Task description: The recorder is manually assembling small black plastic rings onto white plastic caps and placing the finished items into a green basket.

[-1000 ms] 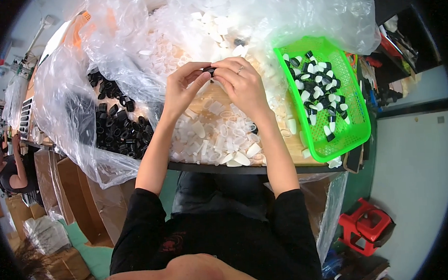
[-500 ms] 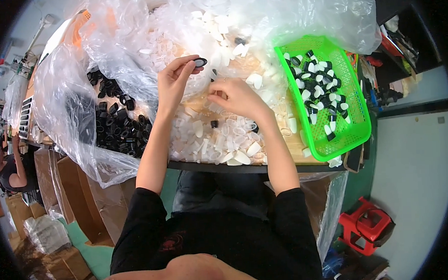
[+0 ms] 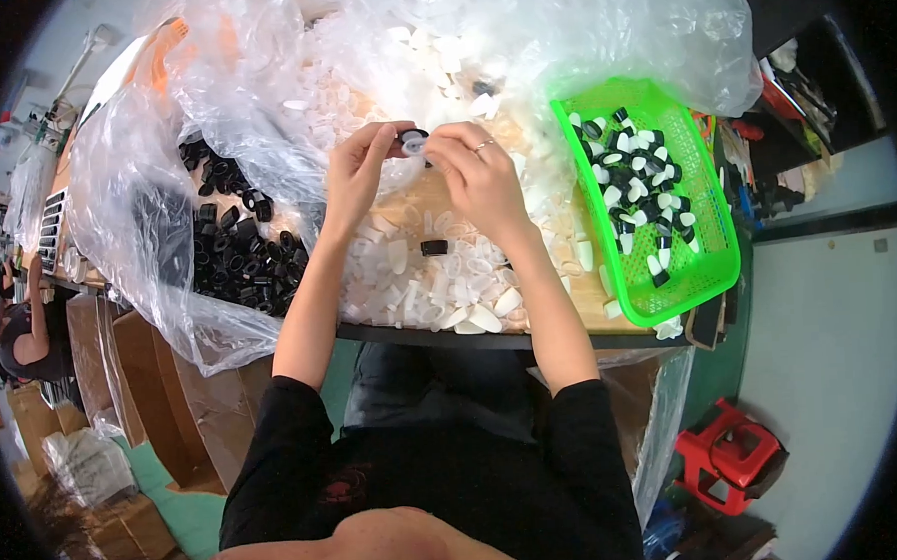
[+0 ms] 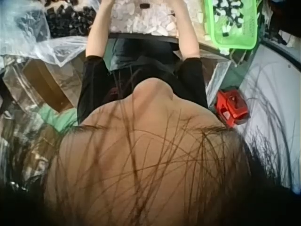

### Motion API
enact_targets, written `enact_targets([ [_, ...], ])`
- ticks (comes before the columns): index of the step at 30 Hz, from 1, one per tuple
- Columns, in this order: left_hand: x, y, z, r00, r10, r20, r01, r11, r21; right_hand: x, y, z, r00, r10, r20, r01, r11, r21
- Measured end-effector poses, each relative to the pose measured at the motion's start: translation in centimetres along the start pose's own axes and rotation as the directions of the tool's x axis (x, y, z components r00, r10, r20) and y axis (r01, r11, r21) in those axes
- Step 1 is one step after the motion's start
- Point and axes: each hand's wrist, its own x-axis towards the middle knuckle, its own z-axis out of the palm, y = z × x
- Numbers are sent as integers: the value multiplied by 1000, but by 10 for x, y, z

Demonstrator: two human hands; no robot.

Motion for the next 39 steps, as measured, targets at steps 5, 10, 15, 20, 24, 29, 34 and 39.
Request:
enact_targets([
  [5,-4,-4,7,998,20,66,-26,996,89,-1,3,1,998,-66,10,67,983,-172],
  [10,-6,-5,10,994,98,52,-96,995,-39,3,-5,9,915,400,48,-391,854,343],
  [15,-8,-5,16,981,173,87,-182,977,114,-4,6,7,864,490,118,-464,681,566],
  [20,-13,-6,13,989,135,58,-139,989,59,-7,-1,12,859,494,136,-478,674,563],
  [24,-12,-1,12,993,32,118,-36,999,35,-9,3,13,879,464,108,-440,704,557],
  [29,-21,22,-27,921,388,41,-295,623,725,7,16,-37,901,185,-392,-192,981,22],
  [34,-45,28,-128,905,349,-245,237,64,969,0,53,-103,757,-54,-652,-344,815,-467],
  [39,-61,16,-169,924,174,-340,311,174,934,3,58,-87,814,-3,-581,-268,885,-380],
])
